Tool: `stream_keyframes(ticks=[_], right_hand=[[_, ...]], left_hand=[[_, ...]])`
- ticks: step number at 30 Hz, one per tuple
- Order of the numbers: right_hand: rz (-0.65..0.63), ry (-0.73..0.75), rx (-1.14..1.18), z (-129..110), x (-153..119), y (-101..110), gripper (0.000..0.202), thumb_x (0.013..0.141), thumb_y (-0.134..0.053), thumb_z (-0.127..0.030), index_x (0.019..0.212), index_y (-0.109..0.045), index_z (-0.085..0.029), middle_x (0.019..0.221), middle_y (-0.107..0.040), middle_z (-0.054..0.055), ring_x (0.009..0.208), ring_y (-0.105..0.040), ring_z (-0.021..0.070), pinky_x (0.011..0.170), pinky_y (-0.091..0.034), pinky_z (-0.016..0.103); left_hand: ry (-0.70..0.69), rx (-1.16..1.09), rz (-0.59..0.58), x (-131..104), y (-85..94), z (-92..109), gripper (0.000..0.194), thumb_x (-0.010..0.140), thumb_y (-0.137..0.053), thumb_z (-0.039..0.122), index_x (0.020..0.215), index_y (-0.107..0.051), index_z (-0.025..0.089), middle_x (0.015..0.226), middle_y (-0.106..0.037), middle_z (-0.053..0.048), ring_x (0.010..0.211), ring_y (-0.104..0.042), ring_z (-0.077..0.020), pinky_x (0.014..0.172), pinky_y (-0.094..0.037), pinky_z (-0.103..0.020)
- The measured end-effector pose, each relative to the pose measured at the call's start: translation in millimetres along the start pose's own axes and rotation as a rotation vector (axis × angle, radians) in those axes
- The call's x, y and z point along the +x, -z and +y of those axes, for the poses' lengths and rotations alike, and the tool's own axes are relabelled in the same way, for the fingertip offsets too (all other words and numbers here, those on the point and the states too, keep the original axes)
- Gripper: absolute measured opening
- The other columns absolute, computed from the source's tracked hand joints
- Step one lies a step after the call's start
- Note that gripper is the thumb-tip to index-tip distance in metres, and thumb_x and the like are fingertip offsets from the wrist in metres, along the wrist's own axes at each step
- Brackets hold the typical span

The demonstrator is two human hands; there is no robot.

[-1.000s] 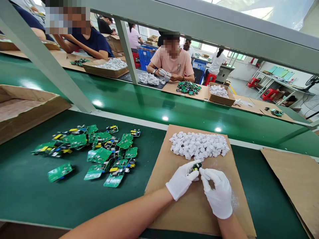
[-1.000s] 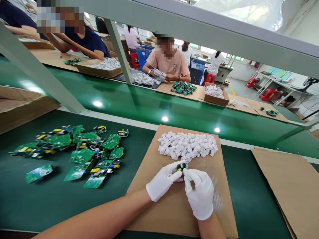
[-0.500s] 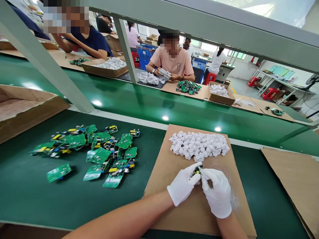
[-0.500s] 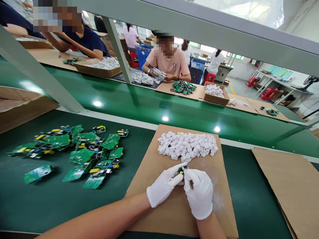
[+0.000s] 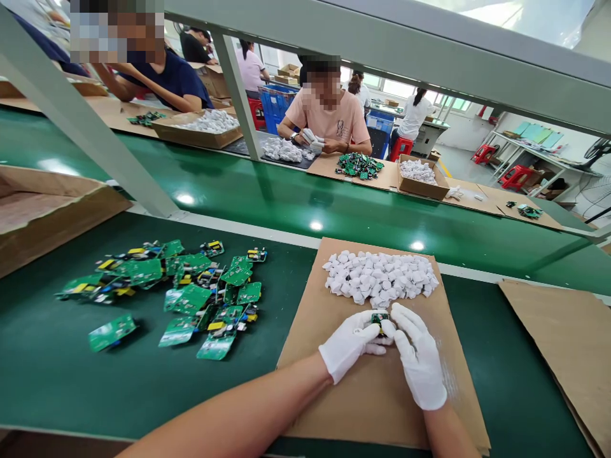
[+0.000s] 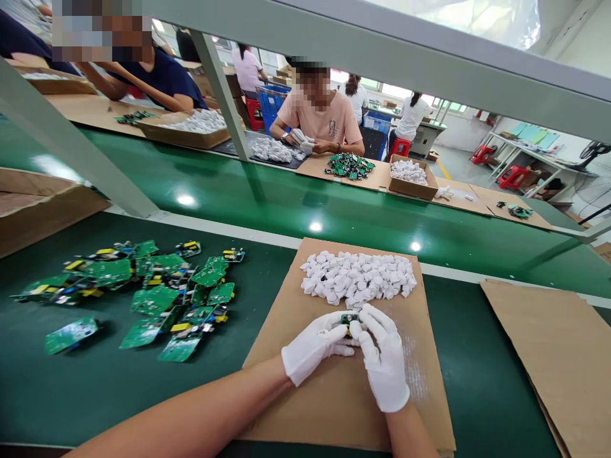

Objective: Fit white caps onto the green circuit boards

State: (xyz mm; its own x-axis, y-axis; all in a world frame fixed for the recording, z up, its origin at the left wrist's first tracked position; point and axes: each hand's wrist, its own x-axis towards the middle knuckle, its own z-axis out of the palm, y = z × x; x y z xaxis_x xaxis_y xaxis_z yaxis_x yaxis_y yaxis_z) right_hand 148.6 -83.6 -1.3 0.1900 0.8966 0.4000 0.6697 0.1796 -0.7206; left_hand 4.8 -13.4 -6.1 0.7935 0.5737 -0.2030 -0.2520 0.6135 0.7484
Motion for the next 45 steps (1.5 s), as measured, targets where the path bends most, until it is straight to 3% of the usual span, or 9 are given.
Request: stream_keyframes(ticks=[4, 11, 17, 23, 28, 33, 35, 39, 45], right_hand=[[-0.021, 0.033, -0.054, 1.0, 2.4, -4.7, 0.019, 0.083, -0.056, -0.023, 0.099, -0.065, -0.025, 0.116, -0.058, 0.008, 0.104, -0.057, 0.0230, 0.086, -0.050, 0.040], [0.131, 0.293, -0.138, -2.0, 3.1, -11.7, 0.027, 0.079, -0.057, -0.015, 0.103, -0.060, -0.027, 0.105, -0.063, 0.007, 0.101, -0.057, 0.0220, 0.084, -0.050, 0.042], [-0.054, 0.183, -0.109, 0.3, 3.0, -8.2, 0.034, 0.079, -0.055, -0.020, 0.113, -0.057, -0.024, 0.122, -0.054, 0.009, 0.108, -0.054, 0.0243, 0.087, -0.049, 0.040], [0.090, 0.299, -0.133, 2.7, -1.3, -12.4, 0.036, 0.076, -0.060, -0.015, 0.109, -0.058, -0.028, 0.108, -0.060, 0.007, 0.103, -0.056, 0.0231, 0.085, -0.049, 0.042], [-0.065, 0.120, 0.004, -6.2, -0.8, -7.1, 0.036, 0.078, -0.057, -0.020, 0.113, -0.057, -0.026, 0.129, -0.049, 0.008, 0.109, -0.053, 0.0243, 0.089, -0.047, 0.039], [-0.105, -0.105, 0.306, -5.1, -0.6, -8.5, 0.067, 0.081, -0.054, -0.032, 0.139, -0.023, -0.023, 0.129, -0.050, 0.009, 0.114, -0.051, 0.0244, 0.094, -0.043, 0.039], [-0.151, -0.166, 0.292, -2.0, -1.0, -12.0, 0.068, 0.080, -0.057, -0.034, 0.139, -0.026, -0.021, 0.119, -0.058, 0.008, 0.104, -0.057, 0.0238, 0.088, -0.047, 0.036], [-0.270, -0.280, 0.201, -0.2, -0.3, -12.4, 0.056, 0.083, -0.053, -0.034, 0.134, -0.039, -0.018, 0.076, -0.068, 0.002, 0.063, -0.061, 0.0174, 0.060, -0.052, 0.028], [-0.251, -0.284, 0.345, -7.2, 2.7, -7.3, 0.054, 0.083, -0.053, -0.039, 0.132, -0.042, -0.019, 0.108, -0.064, 0.007, 0.089, -0.062, 0.0221, 0.075, -0.051, 0.031]], left_hand=[[-0.011, 0.045, 0.052, -4.0, -7.2, 4.2, 0.036, 0.075, -0.060, 0.040, 0.103, -0.056, 0.018, 0.101, -0.061, -0.009, 0.083, -0.061, -0.0160, 0.073, -0.047, -0.028], [-0.023, 0.110, -0.003, -1.6, -14.2, 5.6, 0.027, 0.074, -0.061, 0.038, 0.084, -0.055, 0.013, 0.061, -0.062, -0.004, 0.061, -0.059, -0.0124, 0.060, -0.044, -0.023], [0.071, -0.030, 0.012, -1.1, -11.4, 7.1, 0.026, 0.072, -0.061, 0.037, 0.078, -0.052, 0.014, 0.069, -0.060, -0.003, 0.058, -0.060, -0.0111, 0.058, -0.046, -0.023], [0.042, -0.022, -0.016, 0.2, -11.5, 5.7, 0.029, 0.074, -0.060, 0.039, 0.087, -0.053, 0.014, 0.064, -0.058, -0.002, 0.058, -0.061, -0.0122, 0.057, -0.048, -0.023], [0.036, 0.035, -0.033, -0.5, -10.2, 6.9, 0.021, 0.071, -0.063, 0.031, 0.077, -0.054, 0.013, 0.064, -0.056, -0.001, 0.052, -0.057, -0.0092, 0.047, -0.044, -0.018], [0.033, 0.117, 0.035, 1.3, -5.0, 3.7, 0.029, 0.067, -0.065, 0.034, 0.085, -0.060, 0.013, 0.086, -0.062, -0.008, 0.063, -0.057, -0.0109, 0.048, -0.046, -0.018], [0.055, 0.109, 0.040, 1.9, -4.9, 2.6, 0.029, 0.067, -0.065, 0.036, 0.082, -0.058, 0.012, 0.082, -0.063, -0.008, 0.060, -0.057, -0.0109, 0.049, -0.046, -0.020], [0.061, 0.022, -0.038, 0.4, -8.3, 6.2, 0.030, 0.075, -0.055, 0.042, 0.077, -0.054, 0.012, 0.069, -0.060, -0.006, 0.062, -0.060, -0.0140, 0.054, -0.048, -0.023], [0.013, 0.122, -0.033, -3.6, -12.1, 10.7, 0.023, 0.077, -0.056, 0.034, 0.085, -0.057, 0.013, 0.078, -0.062, -0.007, 0.068, -0.059, -0.0132, 0.059, -0.048, -0.023]])
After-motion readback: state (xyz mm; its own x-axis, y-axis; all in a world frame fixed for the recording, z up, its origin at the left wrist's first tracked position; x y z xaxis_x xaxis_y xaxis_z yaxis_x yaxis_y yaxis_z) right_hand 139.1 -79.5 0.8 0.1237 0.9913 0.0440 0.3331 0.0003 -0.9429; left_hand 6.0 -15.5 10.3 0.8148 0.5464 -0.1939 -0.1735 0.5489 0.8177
